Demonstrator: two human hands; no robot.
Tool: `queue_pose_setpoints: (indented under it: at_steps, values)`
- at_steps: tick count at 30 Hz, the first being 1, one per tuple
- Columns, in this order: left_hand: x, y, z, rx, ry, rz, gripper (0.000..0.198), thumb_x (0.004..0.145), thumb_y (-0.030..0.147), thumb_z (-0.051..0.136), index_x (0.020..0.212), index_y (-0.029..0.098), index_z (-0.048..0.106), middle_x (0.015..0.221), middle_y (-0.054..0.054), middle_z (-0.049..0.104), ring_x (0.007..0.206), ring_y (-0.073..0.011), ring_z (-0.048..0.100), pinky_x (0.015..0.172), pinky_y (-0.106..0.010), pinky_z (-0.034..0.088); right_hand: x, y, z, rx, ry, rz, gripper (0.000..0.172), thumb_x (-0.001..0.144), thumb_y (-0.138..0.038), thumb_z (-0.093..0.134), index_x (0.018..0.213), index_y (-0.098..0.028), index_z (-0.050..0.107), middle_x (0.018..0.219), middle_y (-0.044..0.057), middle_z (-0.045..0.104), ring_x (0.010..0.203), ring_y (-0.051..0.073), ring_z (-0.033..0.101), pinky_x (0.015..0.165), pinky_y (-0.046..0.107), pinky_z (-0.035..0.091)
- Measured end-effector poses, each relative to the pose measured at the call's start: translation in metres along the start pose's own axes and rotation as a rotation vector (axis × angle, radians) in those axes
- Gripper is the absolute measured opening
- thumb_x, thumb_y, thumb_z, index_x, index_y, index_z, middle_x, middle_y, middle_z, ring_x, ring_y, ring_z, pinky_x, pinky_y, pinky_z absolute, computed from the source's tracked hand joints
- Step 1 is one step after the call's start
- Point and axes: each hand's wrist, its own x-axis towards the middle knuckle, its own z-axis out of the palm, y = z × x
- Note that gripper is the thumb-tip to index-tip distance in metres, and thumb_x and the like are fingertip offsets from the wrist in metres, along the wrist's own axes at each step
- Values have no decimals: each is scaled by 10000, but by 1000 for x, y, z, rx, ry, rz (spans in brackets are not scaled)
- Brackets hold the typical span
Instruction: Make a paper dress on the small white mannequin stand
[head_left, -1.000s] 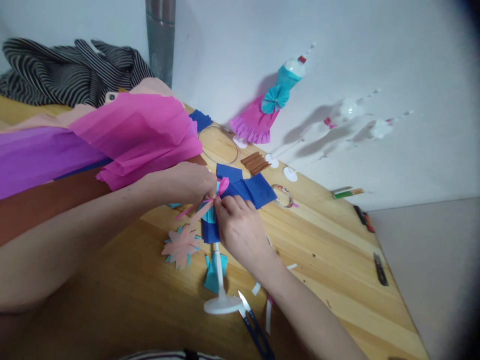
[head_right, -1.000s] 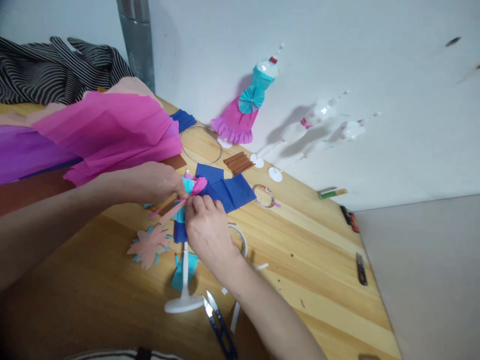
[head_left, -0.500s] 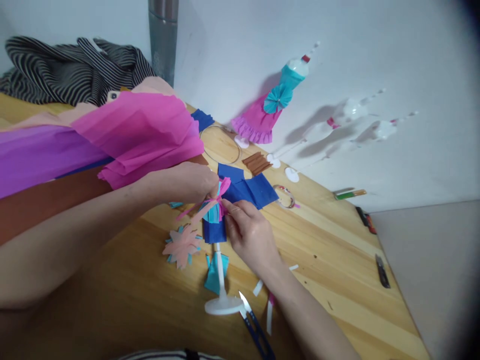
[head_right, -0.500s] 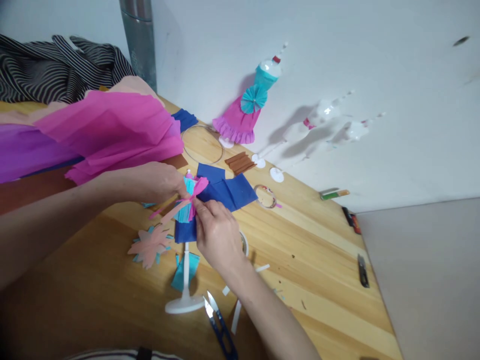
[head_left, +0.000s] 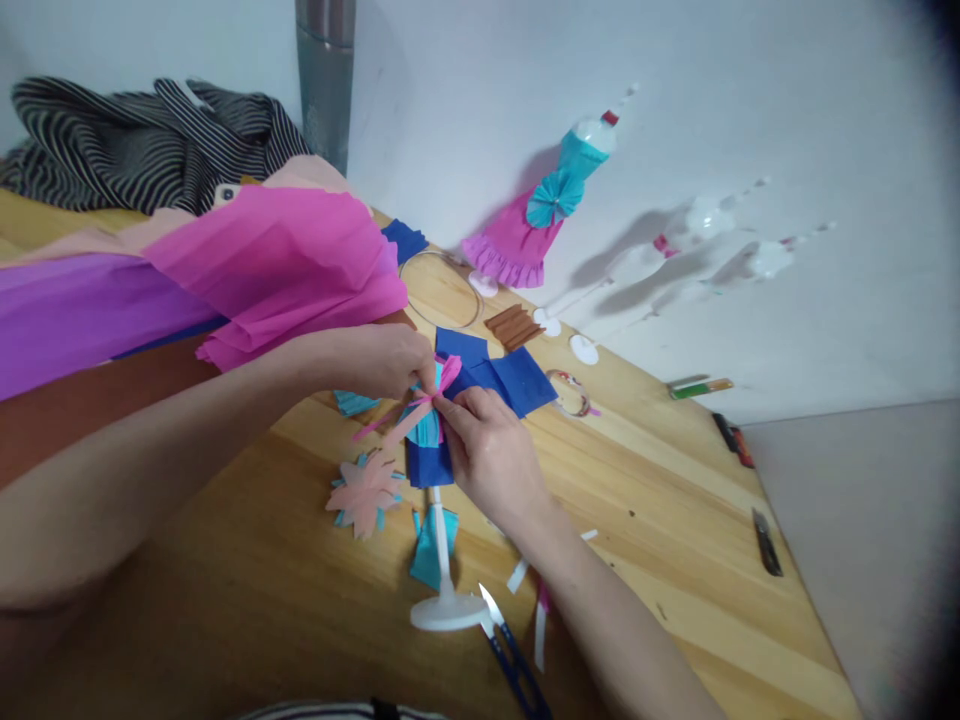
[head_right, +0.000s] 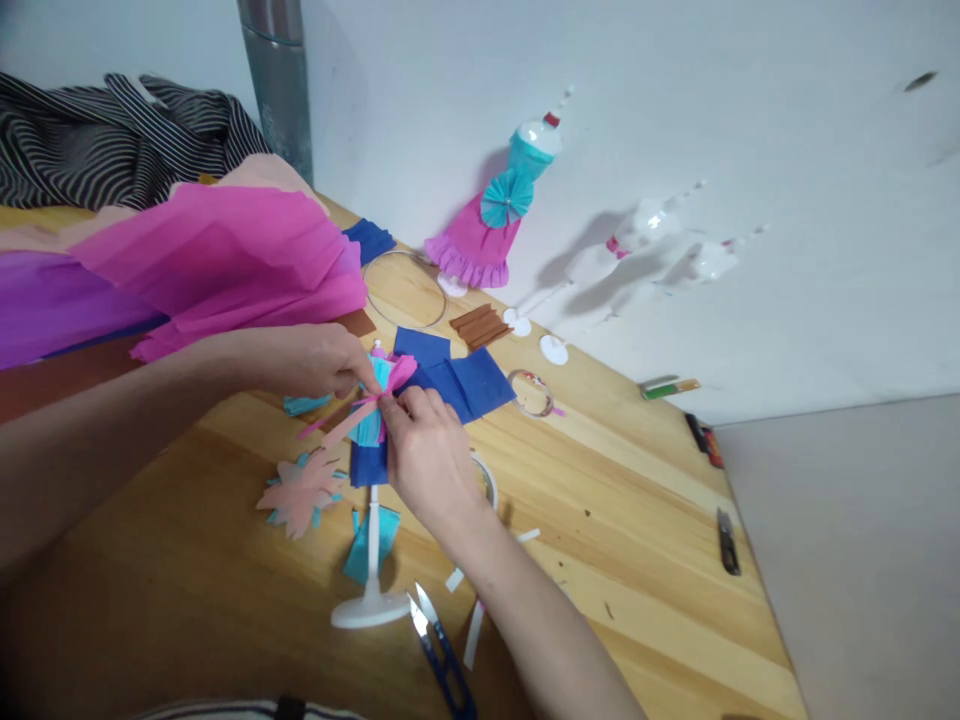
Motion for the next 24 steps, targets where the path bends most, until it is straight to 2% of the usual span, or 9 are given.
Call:
queue_pose_setpoints:
  at_steps: [5,10,12,18,24]
  values:
    - [4,3,-4,-163,-172,-130,364,700,54,471,856,204,763,628,26,673,538,-92,560,558,-178,412,2,-2,-2,-67,-38,2,310,939,-155,431,1134,-111,667,892,126,611,807,238,515,713,358,465]
    - [3,9,-10,-405,-116,-331,374,660,24,440,896,121,713,651,-10,683,443,-86,539,460,-176,416,1,-4,-2,-100,-59,17,296,936,-159,448,1128,-114,668,888,120,614,796,240,507,695,355,453]
    - [3,7,-10,-417,-136,-304,381,649,11,432,871,128,719,631,0,675,443,-80,537,462,-168,412,1,-5,-3,-105,-68,20,293,931,-154,454,1129,-119,668,897,121,615,800,240,505,699,355,451]
    - [6,-3,2,-193,-180,-137,413,647,16,442,831,187,769,655,-3,690,582,-107,585,575,-188,426,1,-5,-4,-77,-46,14,301,926,-143,451,1137,-117,665,917,136,622,826,244,519,710,370,459]
    - [5,-8,6,-167,-143,-119,401,651,43,473,856,214,773,602,24,661,534,-101,542,553,-184,413,-6,-3,2,-19,18,2,338,930,-132,448,1216,-88,622,964,156,645,874,247,548,744,381,472]
